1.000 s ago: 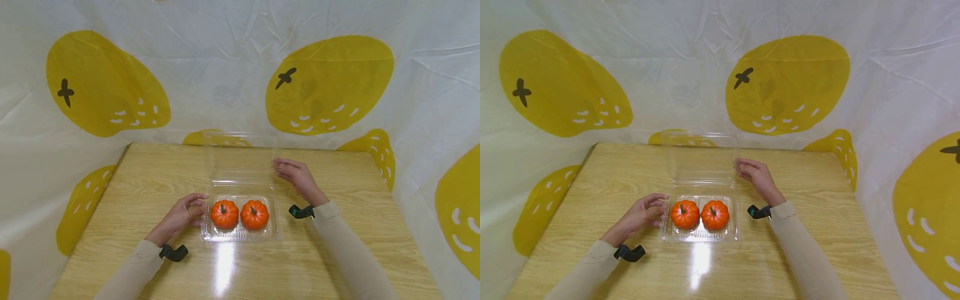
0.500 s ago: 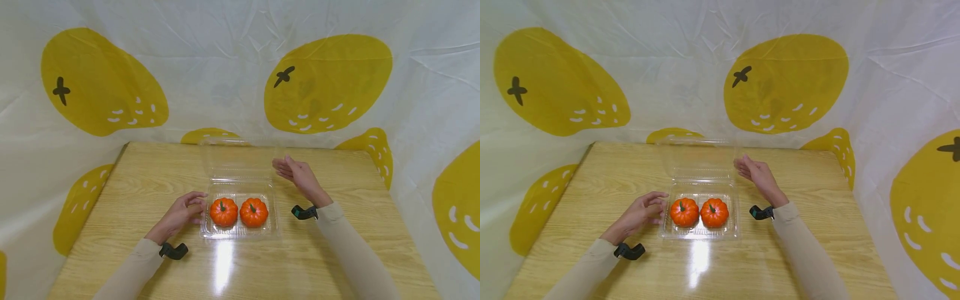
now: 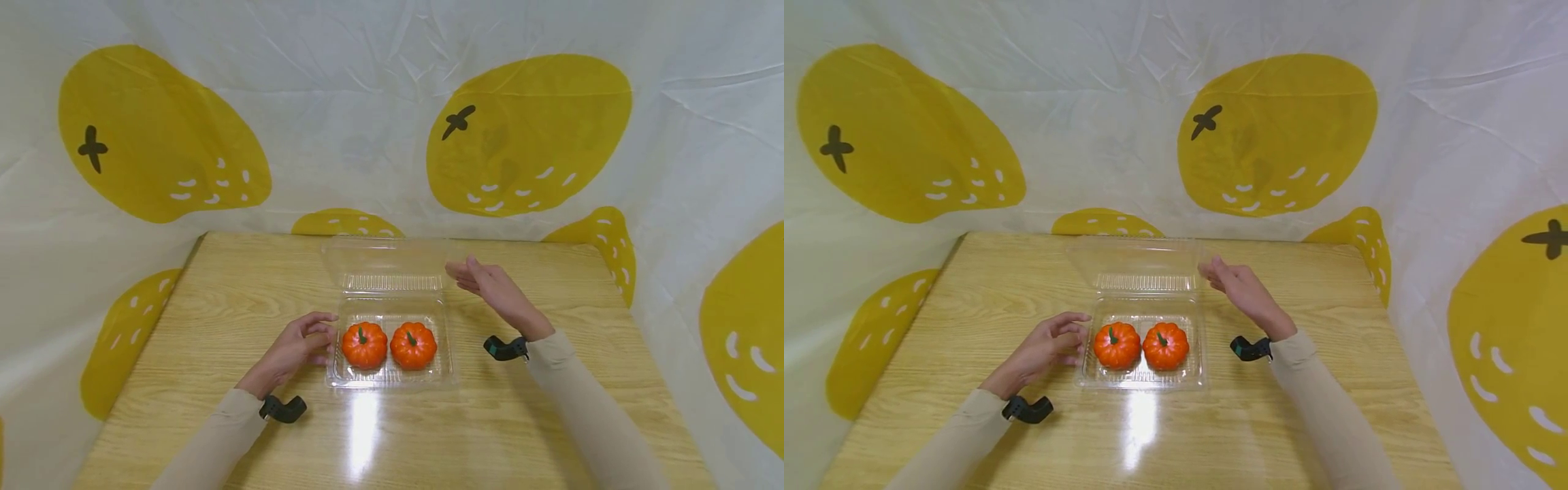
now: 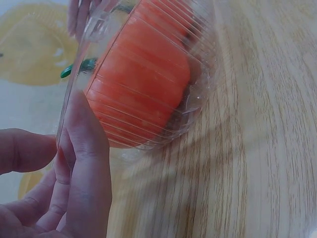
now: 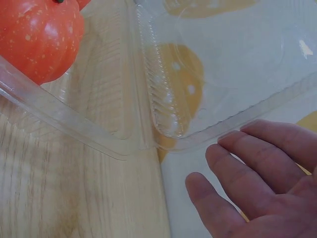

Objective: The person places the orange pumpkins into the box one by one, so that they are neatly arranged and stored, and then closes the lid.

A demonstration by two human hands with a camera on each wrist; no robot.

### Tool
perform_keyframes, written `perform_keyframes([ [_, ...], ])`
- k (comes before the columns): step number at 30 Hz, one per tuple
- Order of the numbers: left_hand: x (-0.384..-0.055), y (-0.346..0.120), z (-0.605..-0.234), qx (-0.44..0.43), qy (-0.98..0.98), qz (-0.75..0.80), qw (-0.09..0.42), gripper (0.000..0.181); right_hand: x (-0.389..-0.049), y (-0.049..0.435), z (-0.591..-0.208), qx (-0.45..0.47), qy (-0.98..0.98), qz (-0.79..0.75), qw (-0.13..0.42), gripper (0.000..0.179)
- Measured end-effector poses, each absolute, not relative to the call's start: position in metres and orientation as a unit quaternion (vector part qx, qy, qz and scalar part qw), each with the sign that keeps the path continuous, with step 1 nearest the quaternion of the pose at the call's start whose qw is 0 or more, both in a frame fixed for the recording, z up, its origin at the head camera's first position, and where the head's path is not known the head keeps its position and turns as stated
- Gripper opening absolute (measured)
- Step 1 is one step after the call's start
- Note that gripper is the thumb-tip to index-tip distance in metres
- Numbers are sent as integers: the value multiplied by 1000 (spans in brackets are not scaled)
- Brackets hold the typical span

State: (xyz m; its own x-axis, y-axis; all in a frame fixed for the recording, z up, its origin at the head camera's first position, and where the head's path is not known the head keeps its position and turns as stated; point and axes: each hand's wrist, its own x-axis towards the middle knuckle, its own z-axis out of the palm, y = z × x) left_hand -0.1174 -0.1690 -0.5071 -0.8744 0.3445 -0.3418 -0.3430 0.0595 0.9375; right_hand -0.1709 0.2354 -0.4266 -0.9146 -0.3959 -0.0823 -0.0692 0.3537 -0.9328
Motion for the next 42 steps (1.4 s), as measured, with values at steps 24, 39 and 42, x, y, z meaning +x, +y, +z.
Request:
perform_keyframes([
  [24,-120,-169,-506,9,677,688,260,52,-148,229,-393,-146,895,-386,170,72],
  [39,-122,-169,-505,21,678,690,253,47,-135,223,-395,-195,911,-343,122,62],
  [42,-122,-168,-504,21,679,688,253,47,-132,223,-398,-205,911,-339,114,62],
])
